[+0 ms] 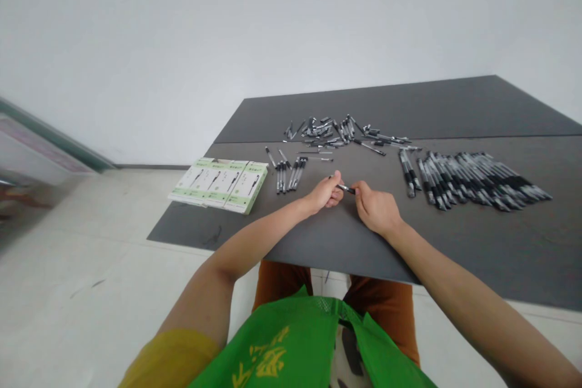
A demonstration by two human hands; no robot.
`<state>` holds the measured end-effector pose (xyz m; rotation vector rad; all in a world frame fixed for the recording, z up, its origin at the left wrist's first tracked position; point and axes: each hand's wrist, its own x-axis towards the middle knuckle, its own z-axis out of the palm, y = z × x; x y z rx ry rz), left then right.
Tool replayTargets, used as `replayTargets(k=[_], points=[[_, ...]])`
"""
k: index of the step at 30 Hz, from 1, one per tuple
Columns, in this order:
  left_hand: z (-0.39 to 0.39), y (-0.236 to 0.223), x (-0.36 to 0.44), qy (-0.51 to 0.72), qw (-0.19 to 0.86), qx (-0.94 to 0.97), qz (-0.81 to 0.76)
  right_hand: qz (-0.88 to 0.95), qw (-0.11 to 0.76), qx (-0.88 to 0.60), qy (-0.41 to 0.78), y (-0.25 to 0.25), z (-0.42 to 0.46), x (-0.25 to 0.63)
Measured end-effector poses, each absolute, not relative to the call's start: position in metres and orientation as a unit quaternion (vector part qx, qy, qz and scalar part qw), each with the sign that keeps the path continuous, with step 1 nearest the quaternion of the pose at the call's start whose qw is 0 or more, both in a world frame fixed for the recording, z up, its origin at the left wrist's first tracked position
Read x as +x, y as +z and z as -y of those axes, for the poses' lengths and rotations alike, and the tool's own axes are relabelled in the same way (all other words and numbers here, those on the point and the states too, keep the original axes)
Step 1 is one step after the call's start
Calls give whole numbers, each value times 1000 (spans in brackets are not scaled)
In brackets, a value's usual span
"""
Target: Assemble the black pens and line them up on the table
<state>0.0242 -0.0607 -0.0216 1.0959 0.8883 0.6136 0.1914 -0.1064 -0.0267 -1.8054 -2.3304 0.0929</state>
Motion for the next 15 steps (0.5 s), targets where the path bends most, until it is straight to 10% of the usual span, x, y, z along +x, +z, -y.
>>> replayTargets(k=[15], points=[[69, -37, 10, 303, 778, 498, -235, 835, 91, -542, 19, -32, 107, 195]])
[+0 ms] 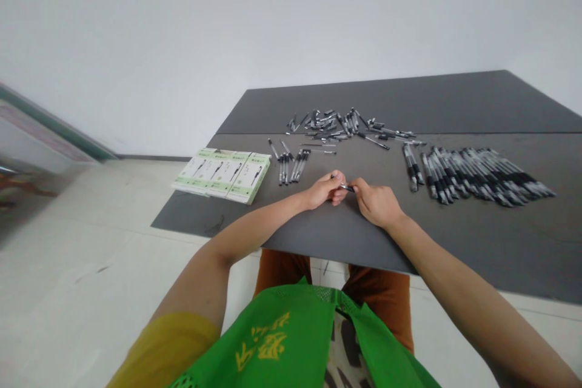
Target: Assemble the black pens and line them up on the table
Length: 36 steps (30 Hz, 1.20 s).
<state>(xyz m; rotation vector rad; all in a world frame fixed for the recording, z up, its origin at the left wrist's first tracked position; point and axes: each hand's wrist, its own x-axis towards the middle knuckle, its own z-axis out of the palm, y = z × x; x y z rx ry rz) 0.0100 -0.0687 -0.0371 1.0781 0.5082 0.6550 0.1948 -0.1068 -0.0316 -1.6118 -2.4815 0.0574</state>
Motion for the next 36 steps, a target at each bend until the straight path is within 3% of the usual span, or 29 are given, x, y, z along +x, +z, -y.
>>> replayTargets(k=[9, 17, 26, 30, 36], points=[[62, -23, 6, 334, 846, 340, -237, 818, 97, -567, -3, -30, 107, 198], [58, -33, 8, 354, 826, 383, -215, 811, 92, -578, -1, -30, 108, 196], [56, -42, 10, 398, 726, 503, -247, 796, 87, -598, -43, -23, 115, 188], [54, -48, 10, 397, 646, 588, -284, 766, 74, -639, 2, -20, 121, 177], [52, -46, 4, 311, 627, 666, -257, 757, 95, -637, 107, -19, 130, 174]])
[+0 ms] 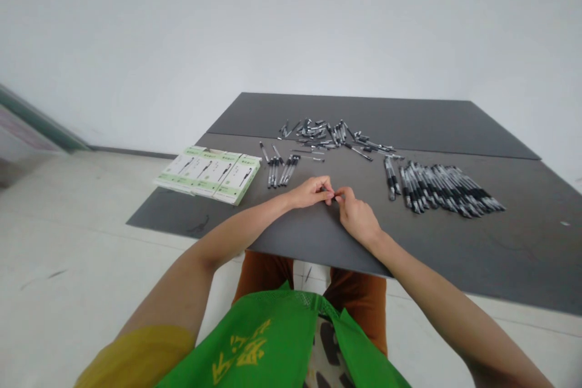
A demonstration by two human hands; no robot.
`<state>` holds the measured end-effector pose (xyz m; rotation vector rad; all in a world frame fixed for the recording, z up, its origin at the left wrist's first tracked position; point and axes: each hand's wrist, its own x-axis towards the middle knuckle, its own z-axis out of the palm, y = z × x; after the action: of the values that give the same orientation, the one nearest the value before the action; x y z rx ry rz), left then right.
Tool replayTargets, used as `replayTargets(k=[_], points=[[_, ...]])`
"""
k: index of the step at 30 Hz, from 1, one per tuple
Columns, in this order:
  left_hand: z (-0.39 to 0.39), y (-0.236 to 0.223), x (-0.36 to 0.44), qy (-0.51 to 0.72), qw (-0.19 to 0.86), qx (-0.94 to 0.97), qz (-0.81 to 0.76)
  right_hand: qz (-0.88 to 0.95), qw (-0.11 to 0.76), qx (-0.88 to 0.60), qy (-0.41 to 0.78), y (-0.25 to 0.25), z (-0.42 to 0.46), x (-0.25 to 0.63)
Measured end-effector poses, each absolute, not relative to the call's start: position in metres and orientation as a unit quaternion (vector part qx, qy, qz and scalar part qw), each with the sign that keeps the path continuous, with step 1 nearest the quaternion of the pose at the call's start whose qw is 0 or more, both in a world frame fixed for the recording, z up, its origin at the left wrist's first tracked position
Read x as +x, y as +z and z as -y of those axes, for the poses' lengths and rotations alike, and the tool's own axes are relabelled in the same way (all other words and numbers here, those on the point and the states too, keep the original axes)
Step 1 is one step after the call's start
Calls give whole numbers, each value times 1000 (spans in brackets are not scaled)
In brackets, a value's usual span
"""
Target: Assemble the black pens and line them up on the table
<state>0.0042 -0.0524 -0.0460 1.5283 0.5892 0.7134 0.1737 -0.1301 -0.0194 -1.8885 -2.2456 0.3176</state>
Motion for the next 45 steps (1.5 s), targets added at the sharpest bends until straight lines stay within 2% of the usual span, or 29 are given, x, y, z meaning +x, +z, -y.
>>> replayTargets(k=[9, 14, 17, 19, 21, 23, 25, 27, 29, 34, 37, 41, 45], points=[[42, -45, 1, 277, 620, 695, -238, 770, 148, -604, 141, -28, 134, 174], [37, -54, -3, 344, 633, 642, -263, 760, 201, -617, 26, -18, 131, 180], [37, -57, -4, 369, 629, 632, -262, 682, 239, -683, 109, -12, 118, 200], [38, -59, -4, 375, 630, 631, -255, 622, 316, -685, 209, -10, 109, 213], [41, -60, -1, 386, 631, 625, -249, 564, 435, -644, 280, -8, 102, 218], [45, -60, 2, 396, 623, 626, -251, 520, 540, -583, 313, -4, 100, 215], [51, -58, 5, 384, 604, 651, -254, 521, 581, -544, 307, 1, 99, 206], [57, -56, 8, 351, 568, 703, -246, 565, 560, -544, 265, 5, 94, 197], [61, -54, 9, 327, 515, 761, -223, 614, 495, -576, 215, 8, 81, 196], [56, -59, 8, 352, 404, 819, -206, 653, 254, -701, 129, 8, 31, 222], [50, -65, 8, 364, 379, 817, -239, 598, 119, -790, 64, 0, 15, 238], [47, -67, 11, 358, 353, 814, -291, 546, 109, -828, -71, -21, 16, 245], [49, -64, 14, 338, 324, 827, -311, 536, 107, -823, -153, -36, 16, 255]])
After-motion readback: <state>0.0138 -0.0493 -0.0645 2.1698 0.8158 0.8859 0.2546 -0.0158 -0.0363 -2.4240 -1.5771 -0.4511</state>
